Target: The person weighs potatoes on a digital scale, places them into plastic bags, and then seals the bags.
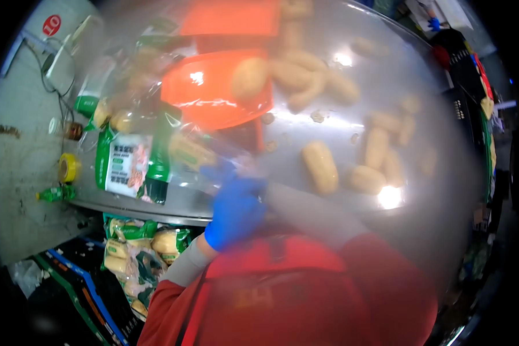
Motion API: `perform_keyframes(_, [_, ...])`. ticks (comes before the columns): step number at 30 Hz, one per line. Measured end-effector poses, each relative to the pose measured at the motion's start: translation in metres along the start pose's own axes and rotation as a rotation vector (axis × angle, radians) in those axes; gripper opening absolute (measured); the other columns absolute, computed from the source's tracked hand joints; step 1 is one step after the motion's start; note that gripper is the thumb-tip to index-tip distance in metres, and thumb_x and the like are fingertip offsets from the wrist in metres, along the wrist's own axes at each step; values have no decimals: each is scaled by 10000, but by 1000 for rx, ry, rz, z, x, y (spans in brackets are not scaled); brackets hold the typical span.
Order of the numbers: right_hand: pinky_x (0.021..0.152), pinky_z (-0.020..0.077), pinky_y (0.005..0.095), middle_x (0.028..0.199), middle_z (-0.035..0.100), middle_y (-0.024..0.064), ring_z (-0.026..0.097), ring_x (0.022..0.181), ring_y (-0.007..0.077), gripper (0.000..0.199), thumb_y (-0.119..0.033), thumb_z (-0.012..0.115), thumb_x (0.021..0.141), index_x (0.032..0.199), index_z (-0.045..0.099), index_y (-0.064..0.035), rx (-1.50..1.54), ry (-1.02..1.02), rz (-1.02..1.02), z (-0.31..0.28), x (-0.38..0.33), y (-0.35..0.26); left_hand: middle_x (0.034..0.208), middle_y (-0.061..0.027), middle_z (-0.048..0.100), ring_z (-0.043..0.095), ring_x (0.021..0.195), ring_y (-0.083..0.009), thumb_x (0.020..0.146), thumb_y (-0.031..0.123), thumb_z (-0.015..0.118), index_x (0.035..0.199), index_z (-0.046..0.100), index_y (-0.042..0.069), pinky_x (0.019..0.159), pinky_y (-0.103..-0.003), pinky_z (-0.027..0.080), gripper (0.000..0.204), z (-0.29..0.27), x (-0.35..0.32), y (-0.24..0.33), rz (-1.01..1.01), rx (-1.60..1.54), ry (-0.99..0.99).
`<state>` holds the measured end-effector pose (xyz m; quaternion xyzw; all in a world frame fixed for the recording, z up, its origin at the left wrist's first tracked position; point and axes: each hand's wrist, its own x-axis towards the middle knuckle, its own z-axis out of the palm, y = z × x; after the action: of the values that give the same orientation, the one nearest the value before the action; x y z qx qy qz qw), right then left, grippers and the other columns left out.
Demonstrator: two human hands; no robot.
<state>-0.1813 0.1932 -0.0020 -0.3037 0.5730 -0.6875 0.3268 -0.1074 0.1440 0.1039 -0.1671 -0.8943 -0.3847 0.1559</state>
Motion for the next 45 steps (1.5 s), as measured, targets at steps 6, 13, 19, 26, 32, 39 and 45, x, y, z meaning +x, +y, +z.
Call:
perform_keyframes(6, [743,457,338,1019,589,135,566,898,208,297,-183,572,789,1052,551,-46,-159,-27,6,4,6,-32,1077,-157,527,507,964,-318,705,68,622,816,539,35,884,-424,362,143,-18,-12,-15,-87,-169,89])
perform_keyframes(13, [764,453,326,1035,588,126,560,928,192,313,-170,557,819,1094,527,-24,-218,-79,-1,25,17,-54,1063,-56,515,492,972,-146,807,71,564,1031,484,74,831,-266,389,237,-50,-94,-78,-707,-411,1267])
perform_keyframes(19, [782,451,316,1049,587,118,554,953,178,327,-159,544,844,1130,507,-5,-259,-77,-4,45,33,-66,967,2,546,521,867,-96,845,163,564,1043,556,90,737,-234,410,211,-22,-112,-92,-846,-930,766])
perform_keyframes(26, [765,453,264,981,585,101,564,876,169,296,-124,570,829,1091,510,-1,-121,-118,67,65,52,-39,849,-57,578,547,827,-158,810,105,544,1004,584,49,740,-274,436,206,-34,-148,-141,-725,-654,978])
perform_keyframes(32, [746,457,254,910,596,73,574,815,165,210,-76,581,807,1006,551,-16,-522,-176,-209,59,54,-11,1098,-120,552,535,980,-246,856,240,446,1136,512,26,874,-357,413,359,-60,-159,-190,-762,-1227,951])
perform_keyframes(39, [620,436,232,867,587,8,512,705,76,188,-121,578,842,1006,576,-29,63,397,-24,-48,30,-33,1197,-144,499,494,1068,-284,869,257,417,1215,445,11,925,-372,379,425,-71,-182,-226,-830,-661,824])
perform_keyframes(45, [752,436,310,872,582,142,550,818,207,449,-314,653,784,1003,525,56,-835,839,-260,-141,89,-38,891,-112,606,578,782,-178,811,20,501,971,573,-6,675,-282,471,177,-73,-175,-219,-733,-1108,1108])
